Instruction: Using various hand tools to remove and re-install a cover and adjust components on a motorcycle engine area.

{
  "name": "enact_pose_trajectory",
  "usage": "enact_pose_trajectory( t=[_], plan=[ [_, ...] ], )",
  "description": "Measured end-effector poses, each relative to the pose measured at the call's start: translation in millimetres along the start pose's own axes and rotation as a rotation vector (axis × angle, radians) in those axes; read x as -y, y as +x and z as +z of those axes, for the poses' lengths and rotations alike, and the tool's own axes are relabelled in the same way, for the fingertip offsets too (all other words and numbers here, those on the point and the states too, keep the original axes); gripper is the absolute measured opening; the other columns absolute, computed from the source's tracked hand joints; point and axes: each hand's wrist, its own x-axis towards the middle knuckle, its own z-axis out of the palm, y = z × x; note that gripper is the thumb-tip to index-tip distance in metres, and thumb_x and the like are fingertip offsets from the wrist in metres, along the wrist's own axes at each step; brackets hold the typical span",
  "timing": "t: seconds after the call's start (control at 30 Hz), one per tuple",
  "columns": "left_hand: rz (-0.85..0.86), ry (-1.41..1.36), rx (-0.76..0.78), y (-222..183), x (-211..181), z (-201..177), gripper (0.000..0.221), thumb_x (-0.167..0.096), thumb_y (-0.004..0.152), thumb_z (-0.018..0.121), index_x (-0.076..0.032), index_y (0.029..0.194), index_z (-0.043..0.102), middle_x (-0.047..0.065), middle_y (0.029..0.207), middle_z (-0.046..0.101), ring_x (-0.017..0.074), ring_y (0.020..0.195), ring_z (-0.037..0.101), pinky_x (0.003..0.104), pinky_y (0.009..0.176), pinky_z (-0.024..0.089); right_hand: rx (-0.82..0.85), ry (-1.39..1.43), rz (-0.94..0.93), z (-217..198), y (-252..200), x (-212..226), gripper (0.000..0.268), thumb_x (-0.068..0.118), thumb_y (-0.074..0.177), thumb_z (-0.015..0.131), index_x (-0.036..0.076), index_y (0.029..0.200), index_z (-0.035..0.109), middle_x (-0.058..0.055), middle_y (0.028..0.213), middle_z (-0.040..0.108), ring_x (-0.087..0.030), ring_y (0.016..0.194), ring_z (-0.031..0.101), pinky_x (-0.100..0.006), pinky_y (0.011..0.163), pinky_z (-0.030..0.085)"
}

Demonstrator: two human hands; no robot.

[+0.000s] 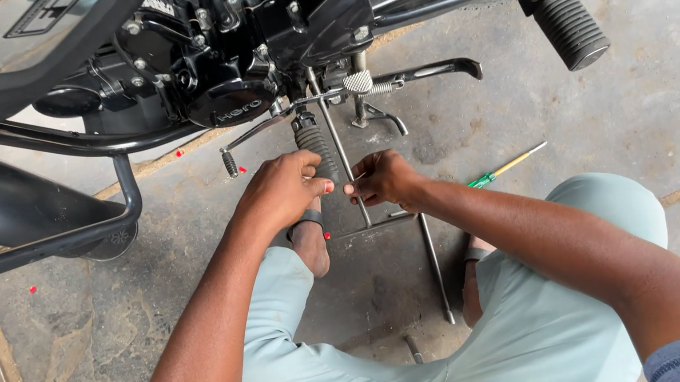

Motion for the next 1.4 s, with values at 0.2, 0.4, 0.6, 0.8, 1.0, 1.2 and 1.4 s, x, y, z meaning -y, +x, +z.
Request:
enact_pose_trajectory(
  t=[0.2,0.4,0.6,0.8,1.0,1.2,1.4],
  plan=[
    [-0.017,0.011,-0.008,-1,-7,-1,0.054,-0.032,0.085,0.078,-0.013,0.134,0.065,0.010,0.129,0.071,0.0256,0.116,0.070,0.043,0.097,0.055,0.062,0.030,-0.039,3,-4,9,0.026,0.012,0.090,0.074,-0.001,0.110,0.065,-0.012,0.094,0.077,-0.021,0.087,0.077,-0.034,0.077,0.066],
    [-0.020,-0.001,-0.015,2,-6,0,0.054,-0.032,0.085,0.079,-0.013,0.134,0.065,0.011,0.129,0.071,0.0249,0.115,0.070,0.042,0.097,0.056,0.187,0.103,0.008,-1,0,7,0.020,0.017,0.099,0.063,0.002,0.113,0.064,-0.009,0.099,0.076,-0.018,0.091,0.075,-0.034,0.082,0.063],
    [-0.006,-0.012,-0.032,5,-1,3,0.054,-0.032,0.085,0.079,-0.012,0.133,0.065,0.011,0.128,0.071,0.0244,0.114,0.071,0.041,0.097,0.056,0.124,0.091,-0.033,3,-1,4,0.027,0.005,0.088,0.074,0.003,0.112,0.062,-0.009,0.097,0.074,-0.020,0.089,0.076,-0.034,0.081,0.065],
    [-0.015,-0.004,-0.030,5,-1,3,0.054,-0.032,0.085,0.079,-0.012,0.133,0.065,0.009,0.128,0.071,0.0234,0.113,0.071,0.040,0.096,0.056,0.083,0.046,-0.044,1,-3,7,0.023,0.006,0.089,0.074,-0.001,0.108,0.063,-0.012,0.096,0.075,-0.021,0.086,0.078,-0.034,0.075,0.062],
    [0.003,0.011,-0.043,6,2,3,0.053,-0.033,0.086,0.079,-0.012,0.133,0.065,0.009,0.128,0.071,0.0238,0.113,0.071,0.041,0.095,0.056,0.207,0.092,-0.020,1,1,4,0.025,0.008,0.095,0.059,0.006,0.119,0.064,-0.010,0.103,0.078,-0.018,0.095,0.078,-0.035,0.087,0.065],
    [-0.038,0.024,-0.034,4,-5,1,0.054,-0.034,0.086,0.077,-0.014,0.134,0.064,0.008,0.129,0.071,0.0232,0.113,0.071,0.042,0.095,0.057,0.182,0.133,-0.020,5,-6,8,0.035,0.003,0.091,0.072,0.003,0.122,0.058,-0.008,0.105,0.071,-0.018,0.098,0.074,-0.035,0.090,0.059],
    [-0.066,0.034,-0.015,3,-5,1,0.054,-0.035,0.086,0.077,-0.015,0.135,0.064,0.007,0.131,0.070,0.0231,0.116,0.070,0.043,0.097,0.056,0.050,0.097,0.007,3,-4,6,0.040,-0.004,0.082,0.077,0.004,0.119,0.062,-0.010,0.097,0.074,-0.020,0.089,0.076,-0.034,0.083,0.061]
  ],
)
